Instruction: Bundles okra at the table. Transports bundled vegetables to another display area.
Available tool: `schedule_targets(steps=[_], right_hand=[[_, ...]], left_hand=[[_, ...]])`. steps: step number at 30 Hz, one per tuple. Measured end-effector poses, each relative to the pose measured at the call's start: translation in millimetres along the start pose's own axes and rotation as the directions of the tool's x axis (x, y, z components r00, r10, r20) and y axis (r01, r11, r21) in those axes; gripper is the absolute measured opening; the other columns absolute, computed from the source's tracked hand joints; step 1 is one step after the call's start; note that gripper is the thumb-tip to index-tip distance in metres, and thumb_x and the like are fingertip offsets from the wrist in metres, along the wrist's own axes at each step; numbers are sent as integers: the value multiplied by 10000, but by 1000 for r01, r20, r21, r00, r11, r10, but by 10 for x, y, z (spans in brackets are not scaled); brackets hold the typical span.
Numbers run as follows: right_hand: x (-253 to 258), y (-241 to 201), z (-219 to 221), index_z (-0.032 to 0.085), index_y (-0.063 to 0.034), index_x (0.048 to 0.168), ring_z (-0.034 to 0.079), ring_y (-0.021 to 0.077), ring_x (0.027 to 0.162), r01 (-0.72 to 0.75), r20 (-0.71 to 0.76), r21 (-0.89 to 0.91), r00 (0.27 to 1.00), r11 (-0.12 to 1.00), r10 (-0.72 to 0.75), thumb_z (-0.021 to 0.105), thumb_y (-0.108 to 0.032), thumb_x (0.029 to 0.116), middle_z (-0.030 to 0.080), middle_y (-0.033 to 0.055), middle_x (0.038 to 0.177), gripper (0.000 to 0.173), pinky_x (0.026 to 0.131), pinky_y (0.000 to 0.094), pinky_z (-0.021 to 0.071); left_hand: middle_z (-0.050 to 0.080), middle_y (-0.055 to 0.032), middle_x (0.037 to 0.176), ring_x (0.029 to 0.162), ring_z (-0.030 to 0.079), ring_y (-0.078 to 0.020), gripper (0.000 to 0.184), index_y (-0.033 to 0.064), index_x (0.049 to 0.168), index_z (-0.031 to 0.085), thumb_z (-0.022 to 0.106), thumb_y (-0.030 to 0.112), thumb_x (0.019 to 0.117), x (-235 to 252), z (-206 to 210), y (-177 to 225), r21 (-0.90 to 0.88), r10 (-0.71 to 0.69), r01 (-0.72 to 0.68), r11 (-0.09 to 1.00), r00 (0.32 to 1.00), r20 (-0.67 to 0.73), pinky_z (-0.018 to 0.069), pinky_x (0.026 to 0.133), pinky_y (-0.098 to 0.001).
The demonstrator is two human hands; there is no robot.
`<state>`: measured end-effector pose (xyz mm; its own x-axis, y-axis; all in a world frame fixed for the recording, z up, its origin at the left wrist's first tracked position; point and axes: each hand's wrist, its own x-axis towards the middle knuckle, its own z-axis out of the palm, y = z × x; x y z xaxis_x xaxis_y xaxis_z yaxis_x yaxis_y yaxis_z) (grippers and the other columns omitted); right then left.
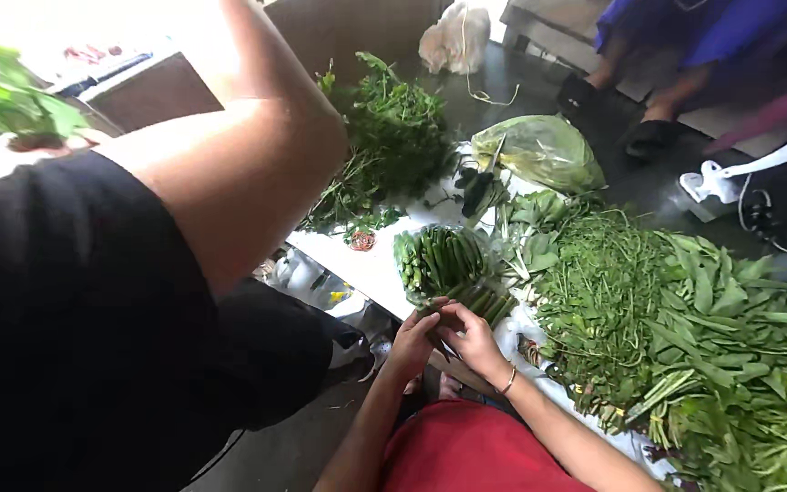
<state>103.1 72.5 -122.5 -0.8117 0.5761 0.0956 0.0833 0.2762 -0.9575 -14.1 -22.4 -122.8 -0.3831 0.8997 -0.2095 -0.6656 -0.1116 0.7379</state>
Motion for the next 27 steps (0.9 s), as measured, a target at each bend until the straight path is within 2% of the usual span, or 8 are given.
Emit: schedule_targets(steps=[3,6,9,12,17,22,24,27], right_hand=[[-64,103,5,707,25,1214,700,177,1097,55,75,-99,996,994,-48,678,-145,956,687,173,1274,310,952,305,578],[19,239,-300,766,9,1045,710,195,1011,-32,17,-238,999,971,38,657,-130,961,731,154,1105,195,915,333,584],[323,367,-697,739,-2,1154,692,238,1081,-207,-62,-421,978,883,200,584,-136,1020,709,167,1180,245,985,374,554],[688,495,-726,740,-20,1189,648,309,1209,-26,145,-671,976,741,165,537,-84,1031,708,161,1233,266,1085,459,484],[1046,634,-553,739,9,1093,597,385,1212,223,411,-824,868,522,278,601,-54,987,650,202,1232,185,1023,529,498],[947,322,-958,718,-5,1121,671,330,1123,194,392,-625,916,756,89,655,-113,966,701,182,1172,199,1009,509,525],[839,68,-1138,720,-1,1127,705,263,990,149,357,-471,933,869,34,656,-127,964,702,174,1149,216,908,435,583],[665,-380,-1215,736,-17,1116,690,134,953,121,349,-259,937,958,-24,671,-186,962,692,114,1146,238,859,300,594]], left_hand=[[712,-121,1114,983,702,-194,270,-17,1224,575,386,52,1045,-93,-40,-35,73,-6,16,997,990,-139,589,883,-382],[713,-178,1126,1056,700,-280,269,-49,1202,558,368,62,1047,-199,-241,-82,110,-19,48,993,969,-246,581,917,-451],[722,-202,1046,966,730,-316,261,-51,1188,546,347,64,1064,-306,-380,-85,61,-23,47,997,935,-353,609,855,-464],[720,-184,1013,902,734,-301,263,-40,1189,547,335,53,1064,-325,-402,-68,25,-36,48,999,931,-363,618,817,-453],[734,-175,1016,898,738,-285,261,-21,1188,555,351,55,1044,-240,-298,26,-22,-21,17,1000,982,-186,613,825,-434],[727,-159,1060,985,727,-295,273,1,1221,543,345,81,1051,-192,-264,105,-85,-28,16,996,991,-135,602,877,-455],[723,-160,1060,984,722,-292,286,-1,1231,544,341,107,1062,-167,-283,101,-106,-29,13,994,989,-142,599,866,-450],[719,-148,1062,986,717,-275,323,4,1232,560,322,180,1103,-116,-274,102,-113,-78,61,992,986,-147,593,876,-445]])
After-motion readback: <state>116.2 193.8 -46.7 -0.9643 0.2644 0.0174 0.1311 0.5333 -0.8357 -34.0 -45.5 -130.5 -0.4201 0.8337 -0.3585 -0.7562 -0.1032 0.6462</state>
